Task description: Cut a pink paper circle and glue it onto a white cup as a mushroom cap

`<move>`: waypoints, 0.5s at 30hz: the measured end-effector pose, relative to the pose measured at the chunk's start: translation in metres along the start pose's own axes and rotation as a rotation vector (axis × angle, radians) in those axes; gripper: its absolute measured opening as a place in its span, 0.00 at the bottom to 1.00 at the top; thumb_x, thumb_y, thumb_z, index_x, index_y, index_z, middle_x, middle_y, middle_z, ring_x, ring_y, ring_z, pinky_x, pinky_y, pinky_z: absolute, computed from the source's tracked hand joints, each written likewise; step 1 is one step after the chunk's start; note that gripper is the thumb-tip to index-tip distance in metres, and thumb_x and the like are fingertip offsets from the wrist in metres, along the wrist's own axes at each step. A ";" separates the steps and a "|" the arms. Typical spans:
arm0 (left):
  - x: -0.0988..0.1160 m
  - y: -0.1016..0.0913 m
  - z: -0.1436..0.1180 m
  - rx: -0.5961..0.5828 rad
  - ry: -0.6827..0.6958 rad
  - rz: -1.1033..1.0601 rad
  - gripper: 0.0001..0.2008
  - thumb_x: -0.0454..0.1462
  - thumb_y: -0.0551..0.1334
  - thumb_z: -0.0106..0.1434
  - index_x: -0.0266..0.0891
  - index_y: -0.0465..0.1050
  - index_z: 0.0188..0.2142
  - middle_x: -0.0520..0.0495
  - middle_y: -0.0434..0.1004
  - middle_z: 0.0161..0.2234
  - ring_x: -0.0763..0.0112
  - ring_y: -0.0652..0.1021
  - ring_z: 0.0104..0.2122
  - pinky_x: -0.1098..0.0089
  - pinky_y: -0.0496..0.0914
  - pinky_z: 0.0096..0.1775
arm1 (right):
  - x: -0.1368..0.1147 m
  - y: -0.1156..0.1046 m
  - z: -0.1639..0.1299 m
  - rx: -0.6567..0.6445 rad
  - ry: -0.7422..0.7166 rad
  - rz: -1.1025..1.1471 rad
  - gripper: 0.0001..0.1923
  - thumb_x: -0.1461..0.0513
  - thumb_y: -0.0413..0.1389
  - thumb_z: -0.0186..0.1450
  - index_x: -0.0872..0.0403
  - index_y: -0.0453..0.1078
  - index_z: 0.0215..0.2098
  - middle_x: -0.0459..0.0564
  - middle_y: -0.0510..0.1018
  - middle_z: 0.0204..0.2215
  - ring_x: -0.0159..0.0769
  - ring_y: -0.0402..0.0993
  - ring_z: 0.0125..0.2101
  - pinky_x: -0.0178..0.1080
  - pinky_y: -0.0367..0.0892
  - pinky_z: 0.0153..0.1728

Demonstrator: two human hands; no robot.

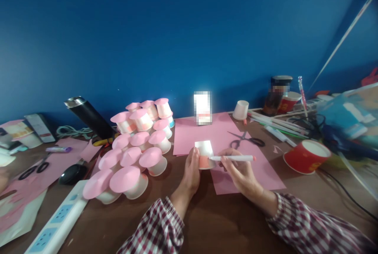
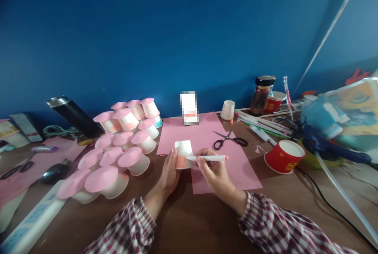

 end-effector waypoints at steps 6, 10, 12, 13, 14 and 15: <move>0.000 -0.003 0.000 0.025 0.014 0.066 0.20 0.50 0.52 0.63 0.36 0.70 0.31 0.46 0.72 0.31 0.67 0.71 0.33 0.66 0.66 0.40 | 0.003 0.000 -0.001 -0.001 0.022 0.041 0.09 0.56 0.54 0.64 0.53 0.67 0.32 0.44 0.69 0.22 0.29 0.64 0.22 0.32 0.61 0.22; 0.003 -0.003 0.000 0.013 0.024 0.073 0.19 0.49 0.53 0.63 0.36 0.71 0.32 0.46 0.74 0.33 0.67 0.72 0.35 0.66 0.66 0.41 | 0.002 0.000 0.000 0.008 0.003 0.028 0.09 0.56 0.54 0.64 0.54 0.68 0.35 0.46 0.70 0.24 0.29 0.64 0.23 0.33 0.62 0.23; 0.003 -0.002 0.000 0.014 0.008 0.068 0.19 0.50 0.53 0.62 0.36 0.72 0.32 0.45 0.75 0.34 0.66 0.73 0.36 0.65 0.66 0.42 | 0.001 0.000 0.001 0.004 -0.001 0.031 0.09 0.56 0.55 0.63 0.54 0.68 0.34 0.45 0.70 0.24 0.30 0.64 0.23 0.33 0.62 0.23; 0.003 -0.002 0.000 0.023 0.002 0.069 0.19 0.50 0.53 0.62 0.37 0.72 0.32 0.45 0.75 0.34 0.65 0.73 0.36 0.65 0.66 0.43 | 0.001 0.001 0.001 0.000 0.005 0.035 0.09 0.56 0.55 0.63 0.53 0.68 0.33 0.45 0.70 0.23 0.29 0.64 0.23 0.33 0.62 0.23; 0.003 -0.002 0.000 0.039 -0.004 0.071 0.19 0.50 0.53 0.62 0.37 0.72 0.32 0.45 0.76 0.34 0.64 0.73 0.37 0.64 0.66 0.44 | 0.001 0.001 0.001 -0.002 0.014 0.039 0.09 0.56 0.55 0.63 0.53 0.67 0.32 0.44 0.70 0.23 0.29 0.64 0.22 0.33 0.62 0.23; 0.003 -0.002 -0.001 0.049 -0.008 0.075 0.20 0.50 0.53 0.62 0.37 0.72 0.32 0.45 0.76 0.33 0.63 0.74 0.38 0.64 0.66 0.44 | 0.001 0.001 0.001 -0.001 0.024 0.043 0.09 0.56 0.55 0.63 0.53 0.67 0.31 0.44 0.69 0.22 0.29 0.64 0.22 0.32 0.62 0.23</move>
Point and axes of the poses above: each hand's wrist, its own z-axis towards the middle knuckle, its own y-axis out of the palm, x = y × z, the point moved 2 cm from there along z, towards the middle knuckle
